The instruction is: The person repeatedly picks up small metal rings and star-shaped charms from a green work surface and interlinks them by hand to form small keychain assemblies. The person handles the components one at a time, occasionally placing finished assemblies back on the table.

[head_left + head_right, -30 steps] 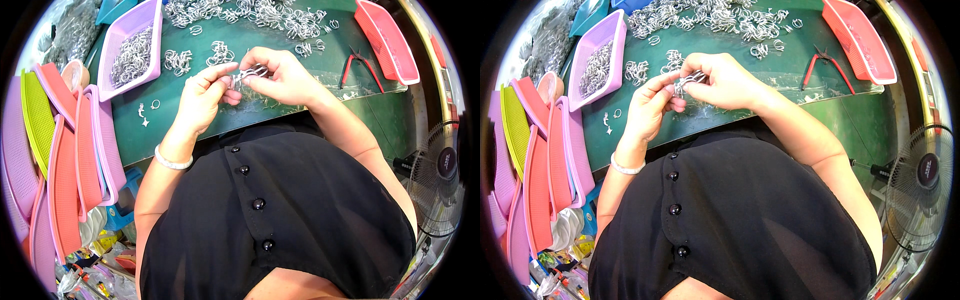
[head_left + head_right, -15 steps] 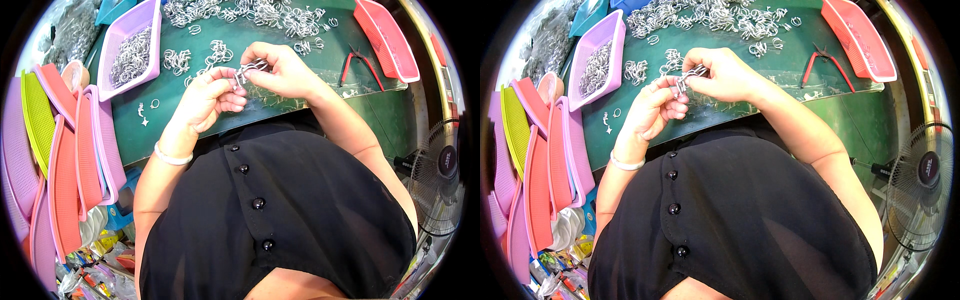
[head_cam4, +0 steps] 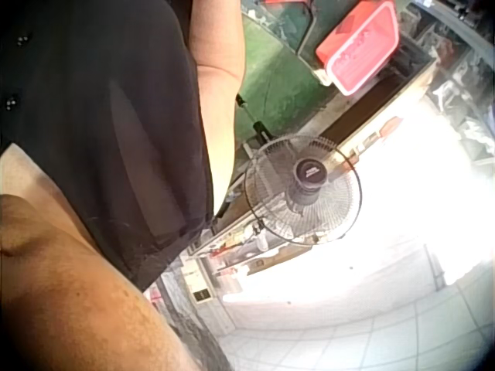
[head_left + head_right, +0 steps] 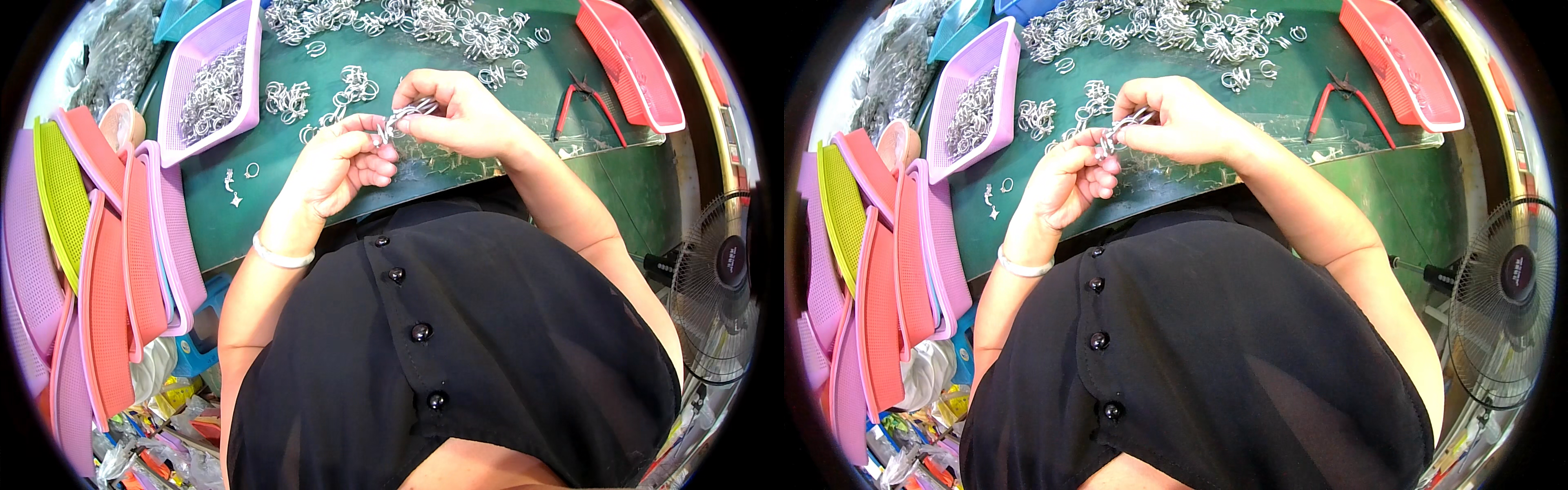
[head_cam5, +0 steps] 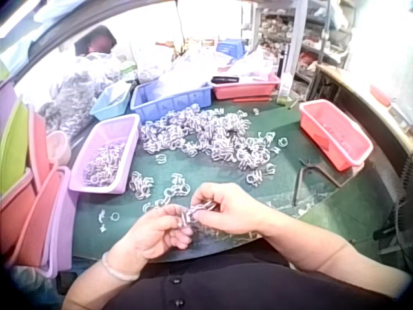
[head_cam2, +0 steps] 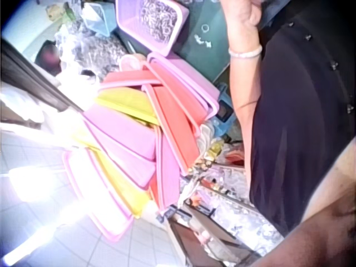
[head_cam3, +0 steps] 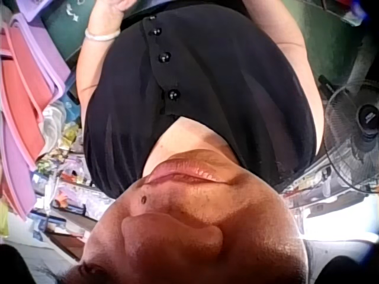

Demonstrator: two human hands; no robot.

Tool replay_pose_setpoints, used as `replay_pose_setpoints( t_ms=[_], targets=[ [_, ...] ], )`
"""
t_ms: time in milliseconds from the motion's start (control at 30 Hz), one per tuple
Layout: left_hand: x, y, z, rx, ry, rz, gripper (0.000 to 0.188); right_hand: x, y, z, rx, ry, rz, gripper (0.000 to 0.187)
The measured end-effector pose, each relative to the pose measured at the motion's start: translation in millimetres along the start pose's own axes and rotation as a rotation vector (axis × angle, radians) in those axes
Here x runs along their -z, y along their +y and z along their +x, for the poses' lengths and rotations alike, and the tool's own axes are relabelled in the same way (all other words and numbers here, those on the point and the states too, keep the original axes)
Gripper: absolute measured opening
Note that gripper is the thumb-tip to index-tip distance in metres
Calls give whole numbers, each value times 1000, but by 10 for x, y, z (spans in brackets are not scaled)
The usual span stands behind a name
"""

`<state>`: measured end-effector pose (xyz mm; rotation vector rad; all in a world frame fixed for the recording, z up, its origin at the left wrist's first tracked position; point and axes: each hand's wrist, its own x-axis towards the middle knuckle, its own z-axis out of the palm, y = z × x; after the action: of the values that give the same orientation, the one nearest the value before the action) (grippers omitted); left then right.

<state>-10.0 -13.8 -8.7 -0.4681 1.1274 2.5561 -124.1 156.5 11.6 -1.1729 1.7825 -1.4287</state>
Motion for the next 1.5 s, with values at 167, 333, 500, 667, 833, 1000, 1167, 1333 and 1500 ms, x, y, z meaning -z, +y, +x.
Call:
replay_pose_setpoints(
  t_ms=[167, 333, 500, 667, 833, 1000, 1167, 1333, 1500],
  targets=[
    [14, -21, 5, 17, -22, -101, 21, 2, 7, -5, 9, -24, 5, 12],
    [21, -57, 16, -17, 8, -136, 18, 40, 26, -1, 96, -45, -106, 11],
    [-59, -62, 78, -262, 311, 260, 12, 51, -27, -41, 63, -60, 4, 11],
    [48, 117, 17, -594, 478, 510, 11, 109, 61, -14, -63, -7, 504, 16],
    [392, 926, -149, -1031, 831, 1019, 18, 132, 197, -6, -105, -2, 741, 17],
    [555, 1278, -148, -1437, 1179, 2216, 18, 96, 219, 16, -63, -2, 780, 22],
    [-115, 542, -90, -790, 424, 1025, 19, 53, 125, 15, -31, 55, 613, 28],
    [-394, 137, -41, -797, 259, 1246, 18, 24, 81, -2, 74, 84, 353, 31],
    [-364, 94, -13, -844, 240, 1246, 13, 1, 77, -23, 130, 77, 287, 28]
  ],
)
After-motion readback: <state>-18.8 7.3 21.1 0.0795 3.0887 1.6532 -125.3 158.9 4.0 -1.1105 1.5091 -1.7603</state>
